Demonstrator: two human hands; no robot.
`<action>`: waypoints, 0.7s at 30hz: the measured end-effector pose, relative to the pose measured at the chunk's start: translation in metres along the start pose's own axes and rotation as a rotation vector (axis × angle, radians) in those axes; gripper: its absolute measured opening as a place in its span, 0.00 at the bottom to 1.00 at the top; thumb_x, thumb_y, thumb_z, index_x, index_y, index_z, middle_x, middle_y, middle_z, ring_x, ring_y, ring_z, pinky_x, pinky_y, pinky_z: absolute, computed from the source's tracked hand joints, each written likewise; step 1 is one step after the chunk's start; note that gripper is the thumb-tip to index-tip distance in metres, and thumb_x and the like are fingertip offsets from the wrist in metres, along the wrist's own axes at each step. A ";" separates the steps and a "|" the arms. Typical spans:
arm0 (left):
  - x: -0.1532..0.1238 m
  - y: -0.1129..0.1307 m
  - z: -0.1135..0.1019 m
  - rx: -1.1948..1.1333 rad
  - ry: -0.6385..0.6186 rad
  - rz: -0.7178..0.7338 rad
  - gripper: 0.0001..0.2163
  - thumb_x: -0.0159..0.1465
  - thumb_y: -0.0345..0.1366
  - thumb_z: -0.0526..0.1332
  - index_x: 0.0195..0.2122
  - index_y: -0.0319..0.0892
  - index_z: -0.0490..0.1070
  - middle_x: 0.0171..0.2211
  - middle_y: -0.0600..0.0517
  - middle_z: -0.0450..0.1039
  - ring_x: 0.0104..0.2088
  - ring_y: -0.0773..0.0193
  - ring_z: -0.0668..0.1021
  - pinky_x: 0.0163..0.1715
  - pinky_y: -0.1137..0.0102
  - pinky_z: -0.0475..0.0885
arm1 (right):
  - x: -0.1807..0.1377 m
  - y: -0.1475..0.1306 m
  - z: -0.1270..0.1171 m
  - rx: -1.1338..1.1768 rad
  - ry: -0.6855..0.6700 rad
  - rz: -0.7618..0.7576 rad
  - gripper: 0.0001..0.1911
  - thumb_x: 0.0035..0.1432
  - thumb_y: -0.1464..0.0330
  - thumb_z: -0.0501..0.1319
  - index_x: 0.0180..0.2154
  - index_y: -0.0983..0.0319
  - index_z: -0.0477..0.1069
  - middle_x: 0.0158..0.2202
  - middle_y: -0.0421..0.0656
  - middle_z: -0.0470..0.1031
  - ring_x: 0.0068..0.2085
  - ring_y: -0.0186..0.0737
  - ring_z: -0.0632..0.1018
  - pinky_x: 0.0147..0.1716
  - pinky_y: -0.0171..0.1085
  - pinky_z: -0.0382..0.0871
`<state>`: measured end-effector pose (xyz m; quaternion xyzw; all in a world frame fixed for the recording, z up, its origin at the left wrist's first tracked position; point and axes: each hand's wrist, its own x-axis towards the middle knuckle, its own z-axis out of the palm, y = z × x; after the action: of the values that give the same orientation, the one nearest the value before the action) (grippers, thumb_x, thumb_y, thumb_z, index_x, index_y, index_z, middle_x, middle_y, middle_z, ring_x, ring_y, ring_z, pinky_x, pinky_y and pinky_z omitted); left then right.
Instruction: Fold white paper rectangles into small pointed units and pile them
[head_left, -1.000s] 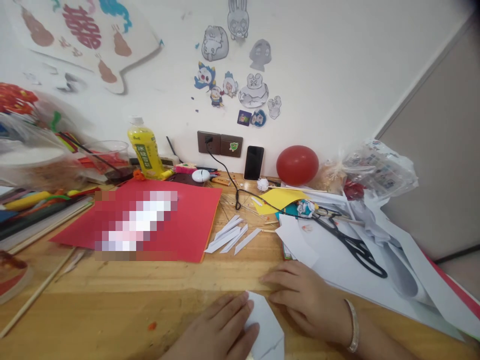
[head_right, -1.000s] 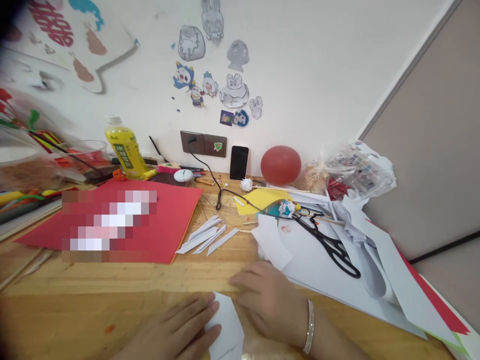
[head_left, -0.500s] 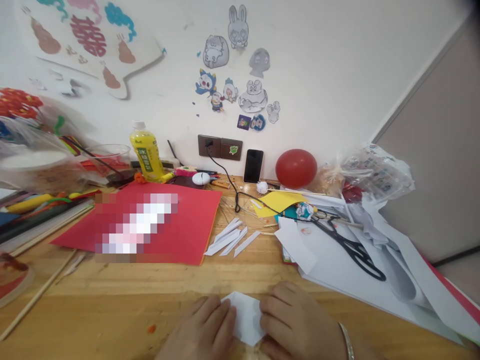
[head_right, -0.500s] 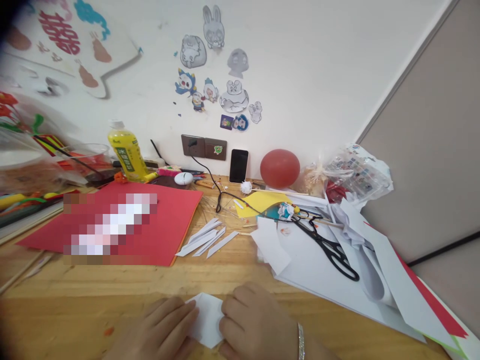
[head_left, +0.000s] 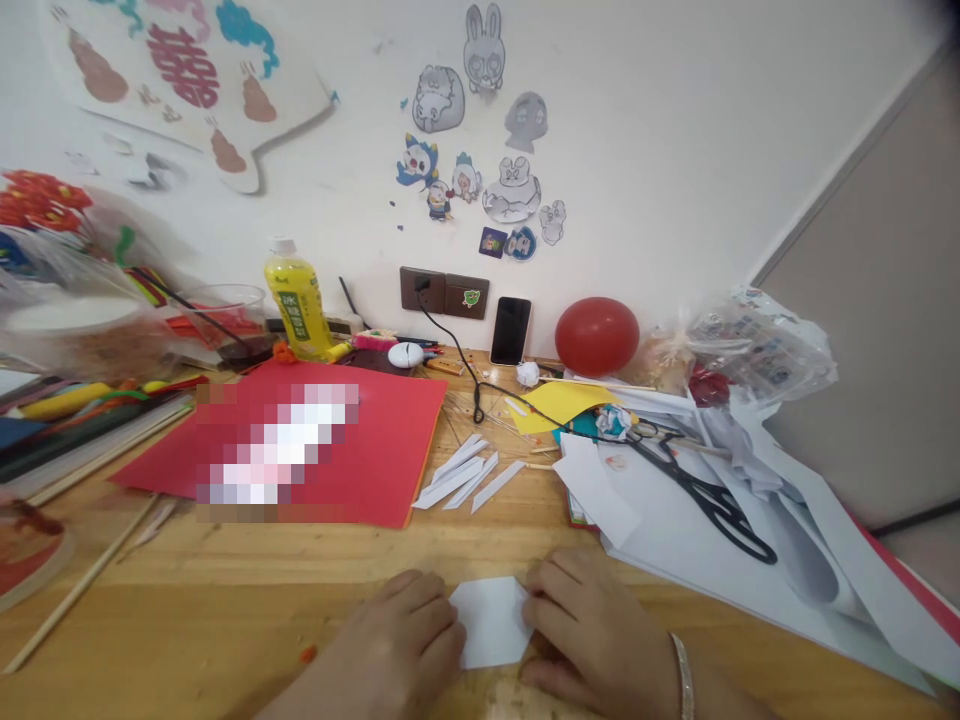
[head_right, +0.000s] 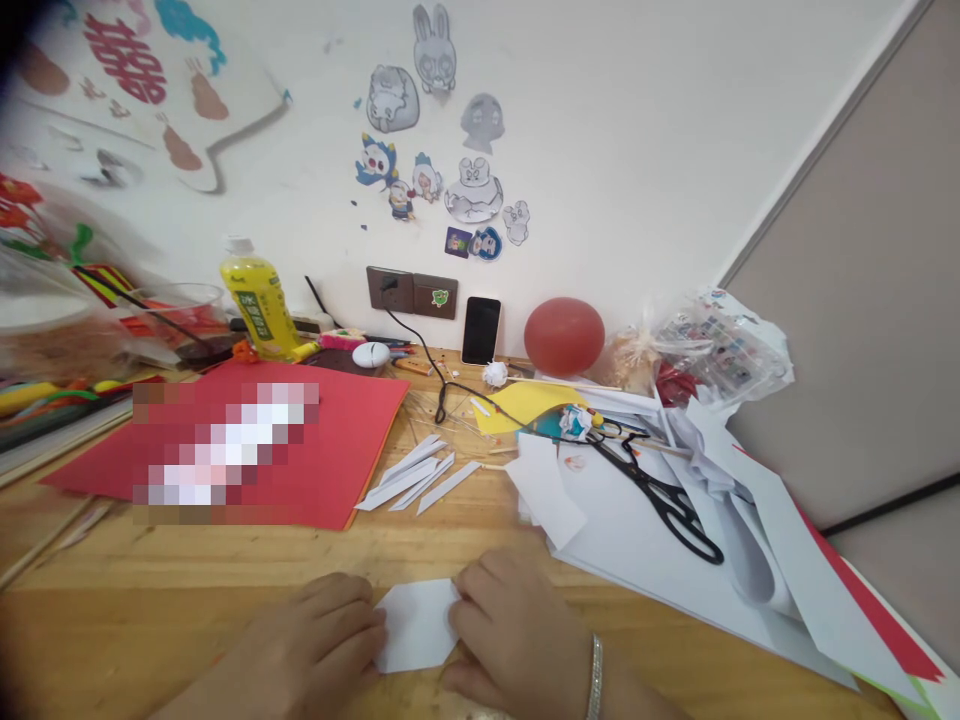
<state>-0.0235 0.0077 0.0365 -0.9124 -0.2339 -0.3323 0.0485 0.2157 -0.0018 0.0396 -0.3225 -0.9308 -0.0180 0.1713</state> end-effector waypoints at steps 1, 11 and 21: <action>0.001 -0.001 0.000 -0.026 0.009 0.017 0.19 0.74 0.28 0.43 0.26 0.42 0.63 0.22 0.55 0.65 0.23 0.64 0.68 0.25 0.70 0.61 | 0.000 -0.001 0.001 0.002 0.001 0.015 0.15 0.62 0.57 0.61 0.31 0.61 0.67 0.32 0.43 0.71 0.33 0.41 0.69 0.32 0.39 0.61; -0.012 0.004 0.010 -0.003 -0.058 -0.030 0.22 0.74 0.27 0.36 0.28 0.41 0.63 0.27 0.51 0.66 0.27 0.60 0.67 0.28 0.66 0.60 | 0.008 0.000 0.011 0.003 0.097 -0.013 0.10 0.66 0.70 0.57 0.29 0.62 0.67 0.28 0.41 0.70 0.31 0.38 0.68 0.31 0.36 0.60; -0.019 0.002 0.017 -0.188 -0.159 -0.410 0.14 0.71 0.26 0.43 0.30 0.44 0.60 0.28 0.55 0.65 0.26 0.66 0.70 0.26 0.74 0.64 | 0.007 0.006 0.007 0.157 0.126 0.076 0.11 0.62 0.63 0.63 0.30 0.61 0.67 0.30 0.40 0.72 0.32 0.39 0.68 0.31 0.37 0.59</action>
<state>-0.0251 0.0031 0.0115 -0.8697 -0.3853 -0.2827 -0.1236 0.2119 0.0083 0.0351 -0.3416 -0.9037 0.0413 0.2547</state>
